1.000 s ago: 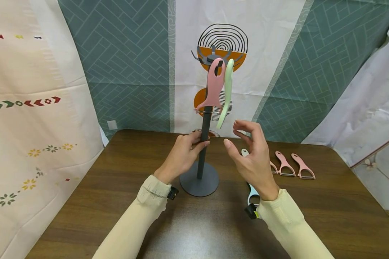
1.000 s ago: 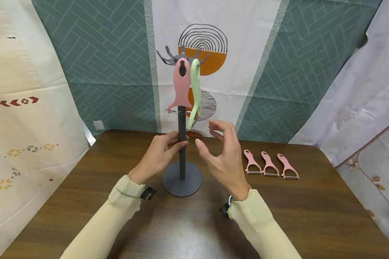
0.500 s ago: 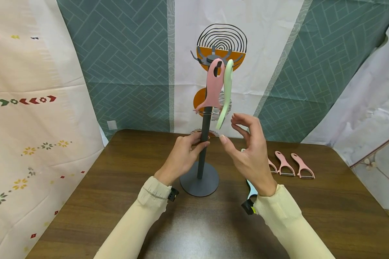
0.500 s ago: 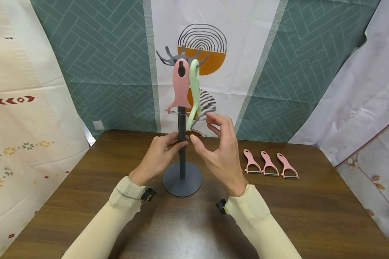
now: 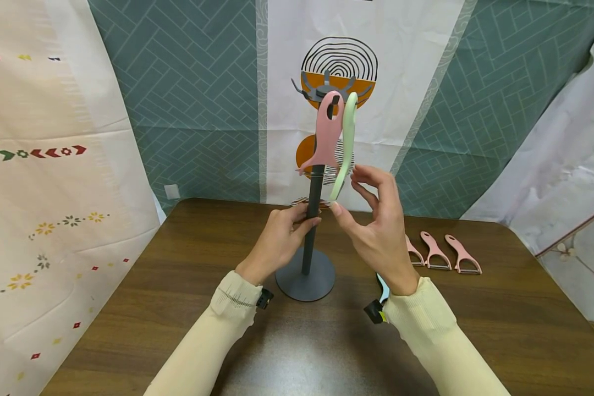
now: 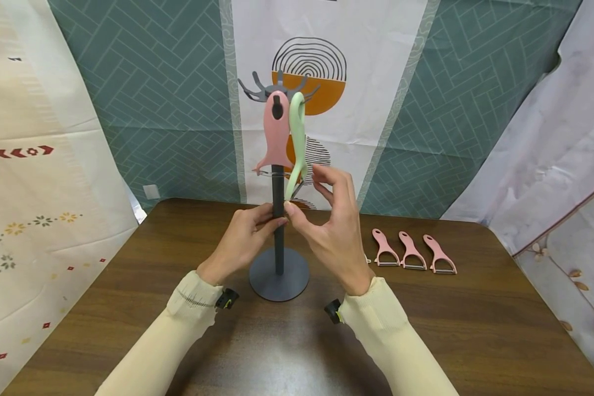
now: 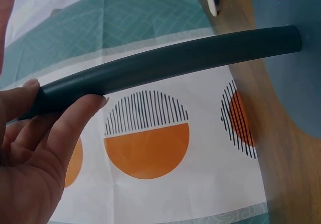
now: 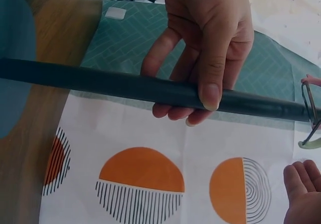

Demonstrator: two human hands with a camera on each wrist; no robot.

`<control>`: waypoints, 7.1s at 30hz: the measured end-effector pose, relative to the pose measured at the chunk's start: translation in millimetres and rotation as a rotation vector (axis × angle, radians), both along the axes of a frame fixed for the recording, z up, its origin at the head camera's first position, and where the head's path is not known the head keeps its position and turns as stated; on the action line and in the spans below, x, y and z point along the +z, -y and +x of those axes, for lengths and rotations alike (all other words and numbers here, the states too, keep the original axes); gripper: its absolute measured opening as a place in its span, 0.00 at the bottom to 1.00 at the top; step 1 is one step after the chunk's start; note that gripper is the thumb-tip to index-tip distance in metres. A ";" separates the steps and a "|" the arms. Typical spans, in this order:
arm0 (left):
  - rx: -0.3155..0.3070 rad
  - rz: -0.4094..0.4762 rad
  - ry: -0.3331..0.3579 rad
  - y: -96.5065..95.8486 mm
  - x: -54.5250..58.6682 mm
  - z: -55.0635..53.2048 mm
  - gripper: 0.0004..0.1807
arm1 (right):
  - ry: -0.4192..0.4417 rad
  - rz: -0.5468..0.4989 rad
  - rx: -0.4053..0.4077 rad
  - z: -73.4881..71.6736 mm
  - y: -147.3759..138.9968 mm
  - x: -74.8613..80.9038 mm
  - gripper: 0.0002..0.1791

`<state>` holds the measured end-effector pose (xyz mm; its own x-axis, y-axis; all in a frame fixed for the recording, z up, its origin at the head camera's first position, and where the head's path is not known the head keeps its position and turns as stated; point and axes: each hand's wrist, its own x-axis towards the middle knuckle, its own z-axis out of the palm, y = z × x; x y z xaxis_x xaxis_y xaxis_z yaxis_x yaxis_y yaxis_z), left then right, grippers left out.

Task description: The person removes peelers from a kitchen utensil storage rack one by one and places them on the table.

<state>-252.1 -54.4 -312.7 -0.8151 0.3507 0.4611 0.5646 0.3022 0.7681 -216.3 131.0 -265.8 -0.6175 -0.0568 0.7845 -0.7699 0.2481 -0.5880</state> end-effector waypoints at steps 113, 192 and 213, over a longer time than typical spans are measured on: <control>0.082 0.065 0.021 -0.5 -6.4 -1.0 0.13 | 0.136 0.056 -0.193 25.3 -62.8 -35.6 0.36; 0.124 0.099 0.023 -0.6 -4.2 0.5 0.11 | 0.474 0.306 -0.648 58.5 -132.7 -110.9 0.29; 0.117 0.056 0.053 0.6 -2.7 0.2 0.12 | 0.533 0.468 -0.638 69.2 -148.5 -128.8 0.30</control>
